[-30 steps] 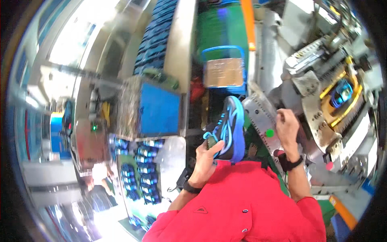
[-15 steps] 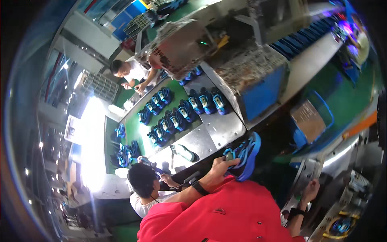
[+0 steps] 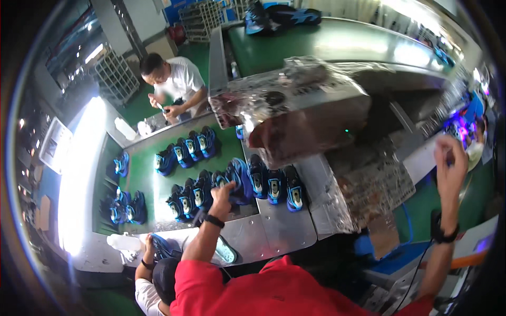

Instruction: Placing shoe uppers into a machine for lasting and moving them to a conveyor.

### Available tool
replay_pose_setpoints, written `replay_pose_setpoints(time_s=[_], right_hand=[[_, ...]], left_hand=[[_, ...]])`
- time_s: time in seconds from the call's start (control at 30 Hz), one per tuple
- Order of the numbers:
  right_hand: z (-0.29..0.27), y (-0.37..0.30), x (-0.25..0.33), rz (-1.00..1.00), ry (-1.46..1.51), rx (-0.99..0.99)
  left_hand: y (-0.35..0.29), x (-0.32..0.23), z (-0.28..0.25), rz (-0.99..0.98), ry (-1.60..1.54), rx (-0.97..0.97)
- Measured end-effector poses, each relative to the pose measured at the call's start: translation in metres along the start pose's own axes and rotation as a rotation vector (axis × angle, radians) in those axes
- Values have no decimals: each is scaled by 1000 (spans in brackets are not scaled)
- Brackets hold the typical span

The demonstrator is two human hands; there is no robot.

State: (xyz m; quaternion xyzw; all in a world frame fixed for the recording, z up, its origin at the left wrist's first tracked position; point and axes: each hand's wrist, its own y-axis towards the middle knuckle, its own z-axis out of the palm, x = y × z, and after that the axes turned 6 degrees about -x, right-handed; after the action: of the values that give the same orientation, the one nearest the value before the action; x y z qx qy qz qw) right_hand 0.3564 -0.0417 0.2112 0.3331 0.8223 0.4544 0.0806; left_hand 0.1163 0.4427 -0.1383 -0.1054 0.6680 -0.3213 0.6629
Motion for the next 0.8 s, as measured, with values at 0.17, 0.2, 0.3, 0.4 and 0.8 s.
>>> replay_pose_setpoints(time_s=[0.17,0.2,0.3,0.4,0.8], right_hand=[[144,200,34,-37,173,287],[172,229,46,-24,162,366],[265,304,55,0,110,537],[355,350,80,-35,17,644],[469,430,41,-36,-89,309]], left_hand=[[153,-24,52,-108,-27,-82],[175,-31,65,-76,28,-191],[214,-52,99,33,44,-283],[318,-24,105,158,268,-249],[314,2,163,426,407,240]])
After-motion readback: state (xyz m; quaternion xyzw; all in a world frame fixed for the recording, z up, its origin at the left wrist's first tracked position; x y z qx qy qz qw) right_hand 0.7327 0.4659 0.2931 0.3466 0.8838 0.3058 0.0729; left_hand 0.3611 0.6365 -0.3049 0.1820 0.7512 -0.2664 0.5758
